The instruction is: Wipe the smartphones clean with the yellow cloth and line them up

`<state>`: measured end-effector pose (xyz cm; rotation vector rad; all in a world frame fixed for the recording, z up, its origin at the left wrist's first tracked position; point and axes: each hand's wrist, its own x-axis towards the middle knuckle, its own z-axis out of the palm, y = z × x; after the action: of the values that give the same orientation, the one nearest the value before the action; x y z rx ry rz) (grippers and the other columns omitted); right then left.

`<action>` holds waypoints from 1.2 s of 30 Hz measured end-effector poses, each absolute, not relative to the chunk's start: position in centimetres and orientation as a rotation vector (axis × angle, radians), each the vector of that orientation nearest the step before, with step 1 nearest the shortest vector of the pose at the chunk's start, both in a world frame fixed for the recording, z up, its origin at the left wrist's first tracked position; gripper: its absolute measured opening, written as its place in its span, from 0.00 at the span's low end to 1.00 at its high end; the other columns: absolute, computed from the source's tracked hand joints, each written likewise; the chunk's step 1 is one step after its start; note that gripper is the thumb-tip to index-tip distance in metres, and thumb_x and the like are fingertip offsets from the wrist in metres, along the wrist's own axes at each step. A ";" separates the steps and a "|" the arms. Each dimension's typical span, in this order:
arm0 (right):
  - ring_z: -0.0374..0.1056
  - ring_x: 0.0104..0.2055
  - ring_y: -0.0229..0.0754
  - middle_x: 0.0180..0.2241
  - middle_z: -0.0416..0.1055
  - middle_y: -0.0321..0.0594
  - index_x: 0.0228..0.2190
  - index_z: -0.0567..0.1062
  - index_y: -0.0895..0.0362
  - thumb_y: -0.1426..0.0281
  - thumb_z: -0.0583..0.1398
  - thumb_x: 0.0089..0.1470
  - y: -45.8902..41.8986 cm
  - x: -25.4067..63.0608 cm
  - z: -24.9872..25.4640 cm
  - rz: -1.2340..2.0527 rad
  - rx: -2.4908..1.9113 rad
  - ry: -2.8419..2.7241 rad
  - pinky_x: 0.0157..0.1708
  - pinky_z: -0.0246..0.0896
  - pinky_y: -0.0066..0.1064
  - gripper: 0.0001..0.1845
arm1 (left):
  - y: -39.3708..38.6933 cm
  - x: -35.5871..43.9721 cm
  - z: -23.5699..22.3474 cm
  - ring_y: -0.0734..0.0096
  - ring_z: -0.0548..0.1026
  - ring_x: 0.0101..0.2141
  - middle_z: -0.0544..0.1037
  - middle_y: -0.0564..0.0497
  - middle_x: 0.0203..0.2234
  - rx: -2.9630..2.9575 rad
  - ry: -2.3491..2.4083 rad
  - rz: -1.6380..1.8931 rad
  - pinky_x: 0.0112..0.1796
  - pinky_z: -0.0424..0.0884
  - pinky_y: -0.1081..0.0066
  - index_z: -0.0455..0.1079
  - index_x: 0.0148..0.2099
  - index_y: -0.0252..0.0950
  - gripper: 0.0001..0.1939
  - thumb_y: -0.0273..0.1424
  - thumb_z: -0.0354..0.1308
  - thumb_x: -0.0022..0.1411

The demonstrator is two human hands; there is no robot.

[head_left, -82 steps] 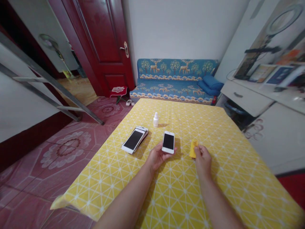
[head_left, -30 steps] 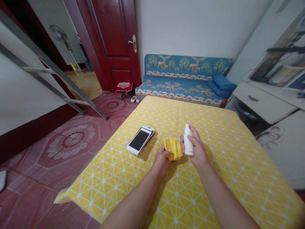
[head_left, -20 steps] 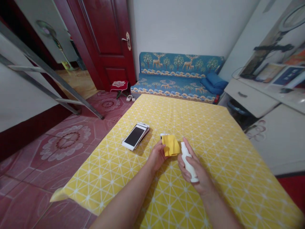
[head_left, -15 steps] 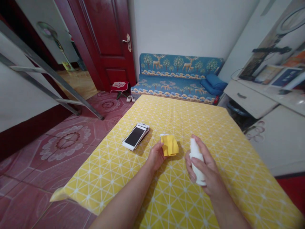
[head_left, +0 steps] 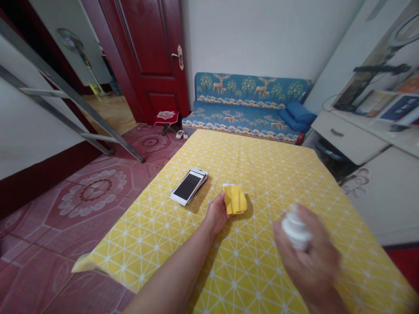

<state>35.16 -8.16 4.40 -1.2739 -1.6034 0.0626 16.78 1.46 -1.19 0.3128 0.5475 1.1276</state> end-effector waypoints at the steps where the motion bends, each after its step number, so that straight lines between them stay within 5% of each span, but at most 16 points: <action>1: 0.74 0.44 0.51 0.47 0.74 0.42 0.55 0.66 0.44 0.73 0.63 0.52 -7.2 34.2 3.8 -0.019 -1.264 -1.726 0.40 0.73 0.41 0.30 | 1.4 16.8 -1.2 0.56 0.77 0.42 0.78 0.38 0.42 0.314 0.552 1.119 0.44 0.72 0.60 0.70 0.50 0.27 0.20 0.36 0.52 0.63; 5: 0.74 0.45 0.49 0.48 0.74 0.44 0.59 0.60 0.46 0.73 0.57 0.58 -3.8 32.7 2.3 -0.101 -1.296 -1.883 0.40 0.72 0.38 0.29 | 1.3 16.9 -1.0 0.57 0.77 0.42 0.78 0.38 0.42 0.332 0.540 1.078 0.44 0.71 0.61 0.70 0.51 0.26 0.21 0.37 0.51 0.63; 17: 0.75 0.42 0.47 0.48 0.74 0.41 0.58 0.63 0.46 0.72 0.63 0.52 -4.5 32.7 8.4 -0.292 -1.211 -1.640 0.40 0.73 0.36 0.33 | 1.8 16.4 -1.0 0.59 0.78 0.38 0.79 0.40 0.40 0.283 0.538 1.113 0.41 0.72 0.62 0.71 0.49 0.27 0.19 0.37 0.50 0.64; 23: 0.74 0.45 0.48 0.49 0.74 0.44 0.57 0.64 0.47 0.71 0.58 0.57 -3.3 33.7 2.3 -0.076 -1.268 -1.852 0.42 0.71 0.38 0.27 | 1.7 16.4 -1.0 0.60 0.78 0.39 0.79 0.41 0.40 0.329 0.548 1.134 0.41 0.73 0.61 0.71 0.49 0.30 0.19 0.38 0.51 0.64; 27: 0.70 0.49 0.51 0.55 0.68 0.47 0.60 0.60 0.49 0.64 0.61 0.54 -0.5 34.0 3.8 0.060 -1.384 -1.528 0.44 0.67 0.41 0.33 | 1.5 16.5 -0.8 0.58 0.78 0.40 0.79 0.40 0.39 0.314 0.561 1.120 0.43 0.72 0.59 0.71 0.48 0.28 0.19 0.38 0.52 0.63; 29: 0.72 0.41 0.47 0.52 0.69 0.47 0.62 0.55 0.49 0.61 0.62 0.52 2.4 33.7 5.7 0.241 -1.352 -1.401 0.37 0.68 0.38 0.39 | 1.5 16.6 -0.8 0.57 0.78 0.41 0.79 0.39 0.40 0.292 0.571 1.115 0.43 0.72 0.59 0.71 0.49 0.28 0.19 0.38 0.52 0.63; 33: 0.69 0.33 0.42 0.36 0.73 0.41 0.44 0.71 0.56 0.60 0.61 0.47 9.9 31.1 6.9 0.704 -1.266 -1.317 0.32 0.65 0.33 0.22 | 1.5 16.8 -1.0 0.56 0.77 0.42 0.79 0.40 0.42 0.249 0.603 1.127 0.43 0.73 0.59 0.70 0.51 0.29 0.20 0.37 0.52 0.62; 36: 0.69 0.32 0.42 0.32 0.73 0.38 0.35 0.71 0.56 0.63 0.63 0.43 14.7 28.1 5.3 0.838 -1.266 -1.332 0.33 0.64 0.33 0.16 | 1.4 17.0 -1.1 0.56 0.77 0.42 0.79 0.40 0.42 0.246 0.616 1.158 0.43 0.73 0.60 0.70 0.51 0.29 0.20 0.37 0.55 0.60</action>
<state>28.10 14.68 5.34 -1.2657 -1.3318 0.8378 16.99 1.45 -1.14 0.2458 0.6164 1.1584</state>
